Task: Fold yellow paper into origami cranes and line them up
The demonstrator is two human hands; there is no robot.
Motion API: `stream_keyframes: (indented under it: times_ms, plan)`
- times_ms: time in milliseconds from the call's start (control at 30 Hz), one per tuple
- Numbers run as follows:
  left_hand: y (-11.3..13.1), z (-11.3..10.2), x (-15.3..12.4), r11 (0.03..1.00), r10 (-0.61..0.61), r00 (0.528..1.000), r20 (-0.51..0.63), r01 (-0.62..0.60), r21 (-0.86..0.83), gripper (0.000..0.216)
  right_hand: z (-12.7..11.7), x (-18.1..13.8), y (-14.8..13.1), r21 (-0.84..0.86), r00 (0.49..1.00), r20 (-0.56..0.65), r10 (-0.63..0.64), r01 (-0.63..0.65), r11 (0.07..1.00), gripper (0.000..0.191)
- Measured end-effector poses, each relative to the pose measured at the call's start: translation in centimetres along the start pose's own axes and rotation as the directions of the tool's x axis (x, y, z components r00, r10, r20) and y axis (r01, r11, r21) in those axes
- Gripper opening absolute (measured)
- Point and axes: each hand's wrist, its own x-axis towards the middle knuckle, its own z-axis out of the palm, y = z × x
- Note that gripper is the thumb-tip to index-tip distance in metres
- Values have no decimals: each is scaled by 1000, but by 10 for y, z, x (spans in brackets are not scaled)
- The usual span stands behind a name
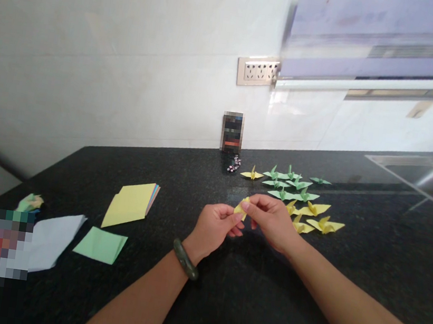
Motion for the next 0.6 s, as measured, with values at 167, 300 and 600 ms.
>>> stream_keyframes:
  times_ms: [167, 300, 600]
  plan:
    - [-3, -1, -1, 992, 73, 997, 29, -76, 104, 25, 3, -3, -3, -28, 1000, 6, 3, -2, 1000, 26]
    - [-2, -1, -3, 984, 96, 994, 54, -103, 145, 26, 4, -2, -1, 81, 997, -21, 70, -68, 994, 37]
    - [3, -1, -2, 992, 88, 996, -3, -87, 90, 27, 0, 3, 1, 228, 993, 44, 107, -114, 967, 41]
